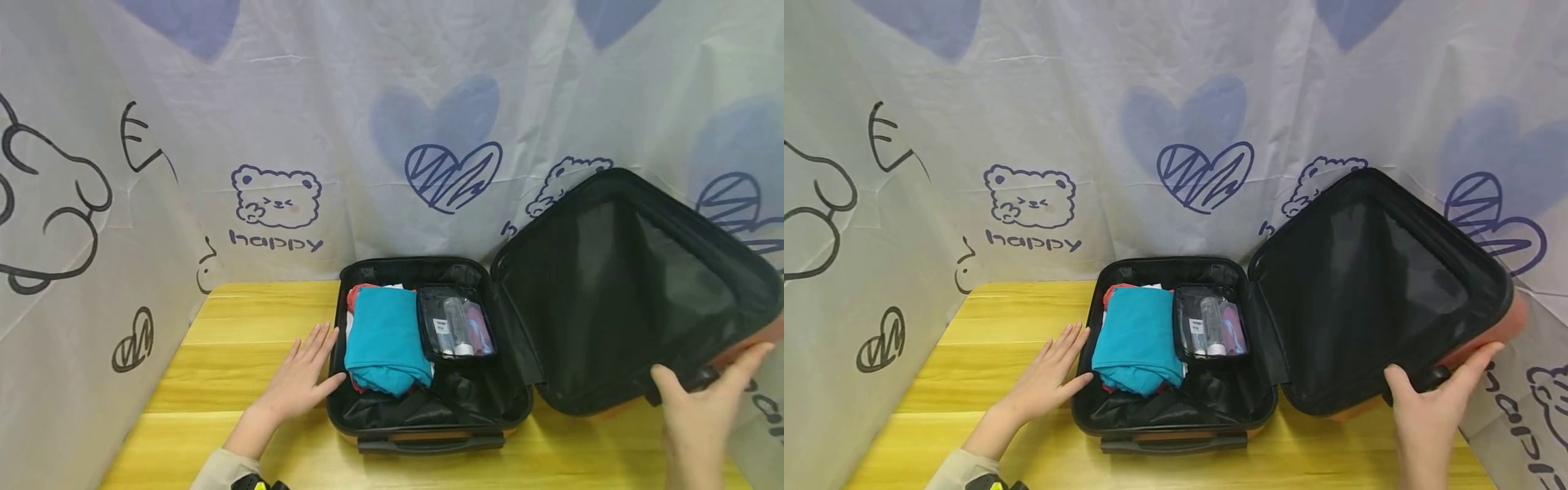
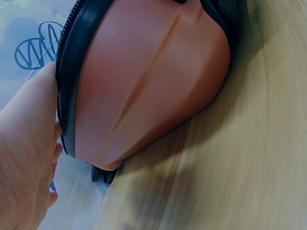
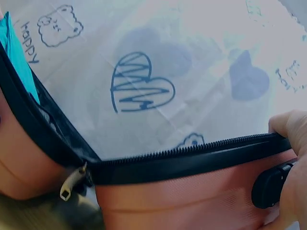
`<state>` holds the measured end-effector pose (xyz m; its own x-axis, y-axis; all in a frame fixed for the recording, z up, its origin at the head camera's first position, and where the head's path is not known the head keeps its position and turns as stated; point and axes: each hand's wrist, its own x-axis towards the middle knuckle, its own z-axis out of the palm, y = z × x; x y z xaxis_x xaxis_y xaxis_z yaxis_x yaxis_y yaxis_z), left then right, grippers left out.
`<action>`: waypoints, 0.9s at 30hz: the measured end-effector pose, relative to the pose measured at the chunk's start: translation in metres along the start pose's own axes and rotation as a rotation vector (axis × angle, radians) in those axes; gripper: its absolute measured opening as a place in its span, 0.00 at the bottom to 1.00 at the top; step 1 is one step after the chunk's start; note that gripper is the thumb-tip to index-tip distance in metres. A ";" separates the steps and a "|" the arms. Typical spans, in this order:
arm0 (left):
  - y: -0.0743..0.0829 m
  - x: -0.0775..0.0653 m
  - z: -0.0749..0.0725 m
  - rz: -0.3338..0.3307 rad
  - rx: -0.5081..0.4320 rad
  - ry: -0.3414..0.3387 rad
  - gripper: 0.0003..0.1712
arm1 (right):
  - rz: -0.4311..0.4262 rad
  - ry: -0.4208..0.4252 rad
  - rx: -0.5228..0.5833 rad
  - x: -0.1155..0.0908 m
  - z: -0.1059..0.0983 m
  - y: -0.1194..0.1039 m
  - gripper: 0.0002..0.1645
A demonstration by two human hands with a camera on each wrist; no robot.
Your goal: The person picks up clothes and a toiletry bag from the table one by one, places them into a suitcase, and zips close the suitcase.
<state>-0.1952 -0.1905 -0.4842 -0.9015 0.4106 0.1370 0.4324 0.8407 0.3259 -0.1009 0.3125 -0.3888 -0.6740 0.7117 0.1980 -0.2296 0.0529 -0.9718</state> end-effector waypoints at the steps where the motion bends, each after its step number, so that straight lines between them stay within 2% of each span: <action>1: 0.000 0.000 0.001 0.000 -0.002 0.002 0.46 | -0.032 -0.013 -0.008 -0.002 0.001 -0.002 0.67; 7: 0.000 -0.002 0.004 -0.010 -0.011 -0.001 0.46 | -0.209 -0.047 -0.275 -0.012 0.009 -0.008 0.65; 8: 0.000 -0.002 0.005 -0.012 -0.010 0.001 0.46 | -0.217 -0.056 -0.313 -0.013 0.011 -0.010 0.66; 10: 0.000 -0.002 0.006 -0.010 -0.011 0.008 0.46 | -0.245 -0.081 -0.330 -0.018 0.015 -0.012 0.66; 12: 0.000 -0.002 0.007 -0.010 -0.016 0.019 0.46 | -0.314 -0.109 -0.342 -0.023 0.019 -0.012 0.66; 14: 0.000 -0.003 0.007 -0.006 -0.016 0.028 0.46 | -0.423 -0.145 -0.343 -0.027 0.024 -0.012 0.65; 17: -0.001 -0.003 0.008 -0.003 -0.016 0.040 0.45 | -0.657 -0.171 -0.325 -0.034 0.034 -0.010 0.60; 21: -0.001 -0.003 0.008 -0.007 -0.014 0.039 0.45 | -0.900 -0.157 -0.304 -0.043 0.053 -0.010 0.54; 24: -0.001 -0.002 0.008 -0.014 -0.016 0.024 0.46 | -1.012 -0.144 -0.313 -0.050 0.066 -0.011 0.50; 27: -0.002 -0.001 0.008 -0.019 -0.017 0.017 0.46 | -1.084 -0.133 -0.327 -0.056 0.075 -0.011 0.48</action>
<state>-0.1947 -0.1895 -0.4928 -0.9097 0.3886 0.1467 0.4152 0.8421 0.3442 -0.1136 0.2195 -0.3799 -0.3056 0.1009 0.9468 -0.5556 0.7886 -0.2634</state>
